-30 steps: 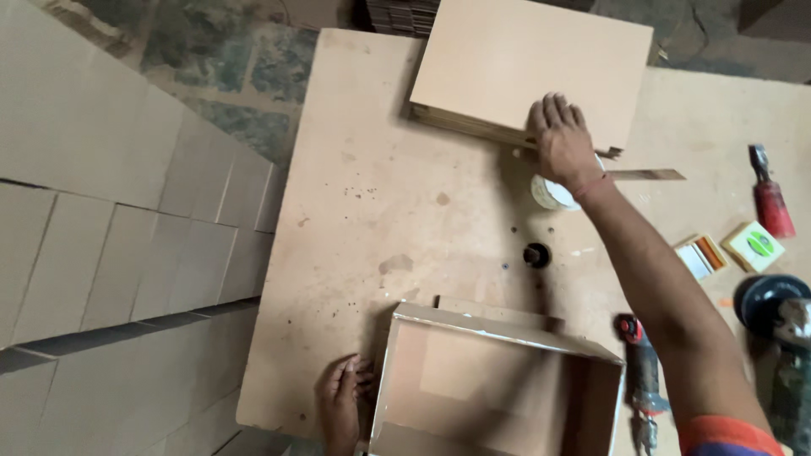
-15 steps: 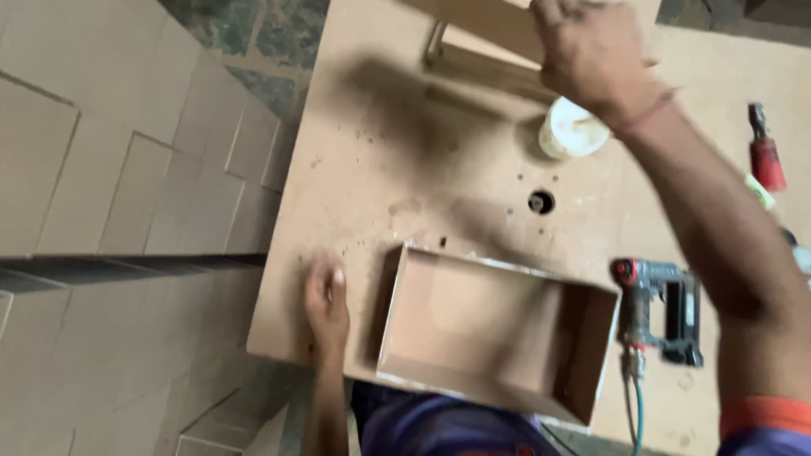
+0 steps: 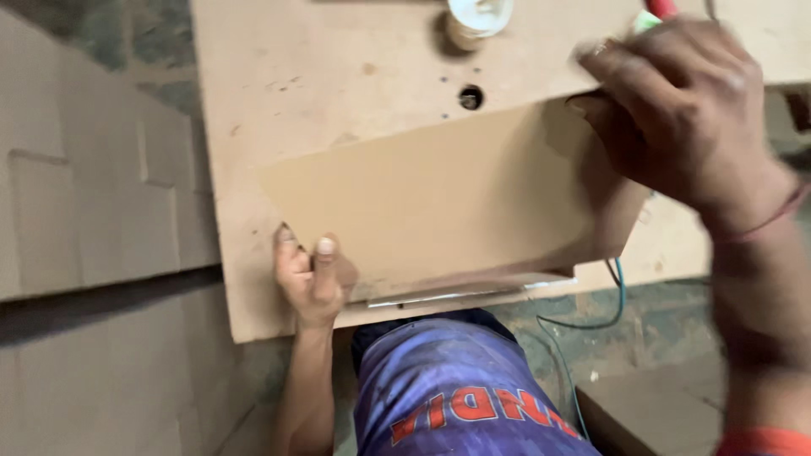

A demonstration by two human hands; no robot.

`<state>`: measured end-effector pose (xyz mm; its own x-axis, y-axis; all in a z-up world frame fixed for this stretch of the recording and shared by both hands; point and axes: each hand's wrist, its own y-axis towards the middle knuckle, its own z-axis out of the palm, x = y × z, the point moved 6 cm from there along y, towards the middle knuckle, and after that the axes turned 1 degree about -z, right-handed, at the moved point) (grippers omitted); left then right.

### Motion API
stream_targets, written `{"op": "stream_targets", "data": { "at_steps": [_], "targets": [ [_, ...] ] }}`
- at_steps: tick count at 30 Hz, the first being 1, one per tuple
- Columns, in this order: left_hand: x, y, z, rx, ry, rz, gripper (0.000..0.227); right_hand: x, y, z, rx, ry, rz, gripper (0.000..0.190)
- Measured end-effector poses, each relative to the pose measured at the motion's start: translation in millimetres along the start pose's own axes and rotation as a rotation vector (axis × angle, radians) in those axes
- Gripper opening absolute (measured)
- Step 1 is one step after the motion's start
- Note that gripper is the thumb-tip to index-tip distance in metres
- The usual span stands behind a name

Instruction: The person applies glue to the edges of a wooden box frame using a small stick, then places a flat wooden panel on top. They use a pneumatic nail gun to fasten the panel to the frame, securing the box structure. The process is repeated for a second box.

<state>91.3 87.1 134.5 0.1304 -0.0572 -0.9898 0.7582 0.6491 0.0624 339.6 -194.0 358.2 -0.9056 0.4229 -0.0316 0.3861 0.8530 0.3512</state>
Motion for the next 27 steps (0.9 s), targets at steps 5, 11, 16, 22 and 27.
{"op": "stream_targets", "data": {
  "at_steps": [5, 11, 16, 22, 27],
  "targets": [
    [-7.4, -1.3, 17.4, 0.015, -0.231, -0.052, 0.064, 10.2, -119.8, 65.3, -0.177, 0.222, 0.559, 0.065],
    [19.7, -8.6, 26.9, 0.079, 0.136, -0.141, 0.066, 52.2, -221.6, 161.9, -0.148, 0.976, 0.984, 0.053],
    [60.4, -6.6, 32.6, 0.202, 0.316, -0.086, 0.077, 50.5, -252.9, 184.4, -0.137, 0.813, 0.956, 0.058],
    [93.5, -5.9, 31.0, 0.225, 0.406, -0.064, 0.078, 51.1, -257.7, 213.5, -0.151, 1.006, 1.021, 0.057],
    [109.7, 1.2, 27.9, 0.205, 0.452, -0.067, 0.080, 47.3, -258.9, 222.2, -0.170, 1.000, 1.021, 0.058]
  ]
}}
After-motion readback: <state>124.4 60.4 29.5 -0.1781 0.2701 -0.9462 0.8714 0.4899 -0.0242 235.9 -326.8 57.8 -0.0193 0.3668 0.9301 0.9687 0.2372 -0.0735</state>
